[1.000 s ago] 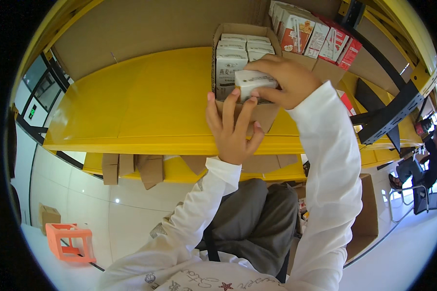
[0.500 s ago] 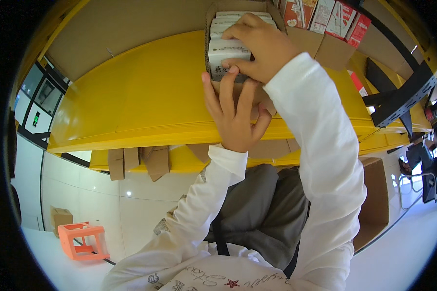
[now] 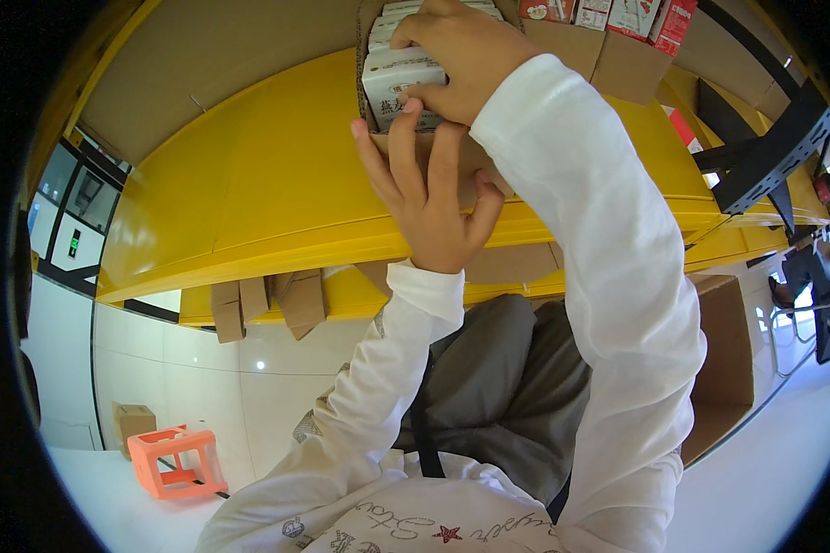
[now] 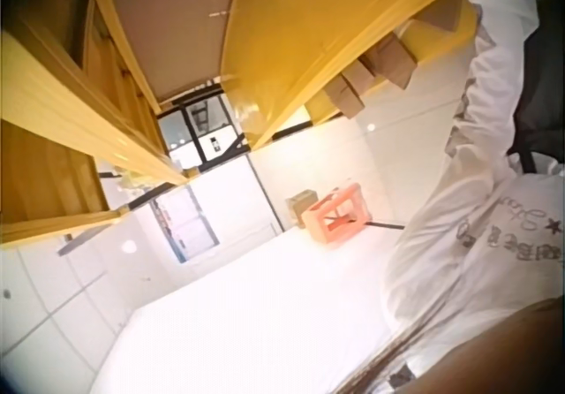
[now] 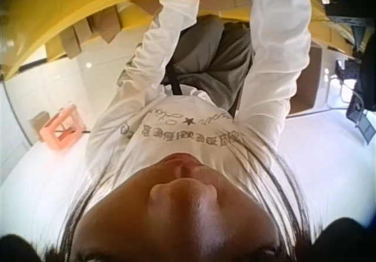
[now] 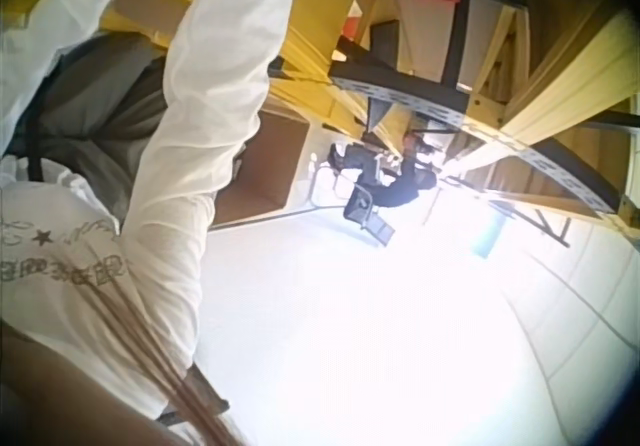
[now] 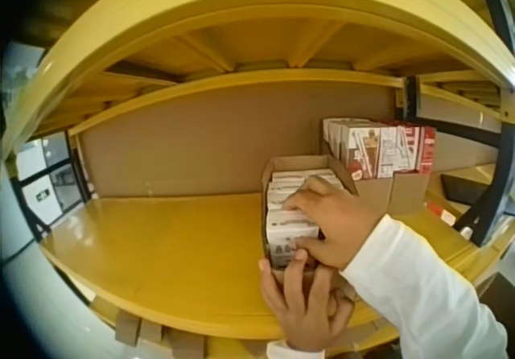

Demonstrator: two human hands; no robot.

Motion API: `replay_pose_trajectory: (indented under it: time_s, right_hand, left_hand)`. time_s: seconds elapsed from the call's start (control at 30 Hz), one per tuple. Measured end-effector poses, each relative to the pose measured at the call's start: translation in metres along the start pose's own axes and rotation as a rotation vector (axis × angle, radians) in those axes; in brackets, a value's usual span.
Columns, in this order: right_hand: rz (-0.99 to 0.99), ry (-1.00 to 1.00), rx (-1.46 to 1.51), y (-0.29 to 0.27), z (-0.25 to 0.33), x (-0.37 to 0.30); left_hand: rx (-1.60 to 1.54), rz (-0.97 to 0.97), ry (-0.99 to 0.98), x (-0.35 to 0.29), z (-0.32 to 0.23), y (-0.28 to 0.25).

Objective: The person repeatedly picks small product boxes from a large cardboard bin and places them into smaller cardboard boxes on a yellow shelf. The person handles the boxes by hand, arranging them in rows within the smaller boxes.

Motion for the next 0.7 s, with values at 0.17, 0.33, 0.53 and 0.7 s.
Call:
replay_pose_trajectory:
  time_s: [0.17,0.33,0.53,0.7]
  right_hand:
    - [-0.137,0.052,0.020,-0.004,0.004,-0.003]
    - [-0.063,0.145,0.181,0.003,-0.006,-0.005]
    - [-0.113,-0.036,-0.041,0.007,-0.002,0.005]
    - [-0.127,-0.019,-0.098,0.008,-0.006,0.004]
  left_hand:
    - [-0.006,-0.045,-0.001,0.000,0.001,0.000]
    - [0.010,-0.036,0.011,0.000,0.001,-0.001]
    - [0.004,-0.023,0.025,0.000,0.001,0.000]
    - [-0.010,-0.006,0.005,-0.001,0.000,0.000]
Point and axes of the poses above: each hand's wrist, its own x-axis towards the middle knuckle, its own y-axis out of the palm, z = x × y, the point moved 4 cm from there along x, towards the middle knuckle, and after that the axes turned 3 degrees about -z, right-handed, at the moved point
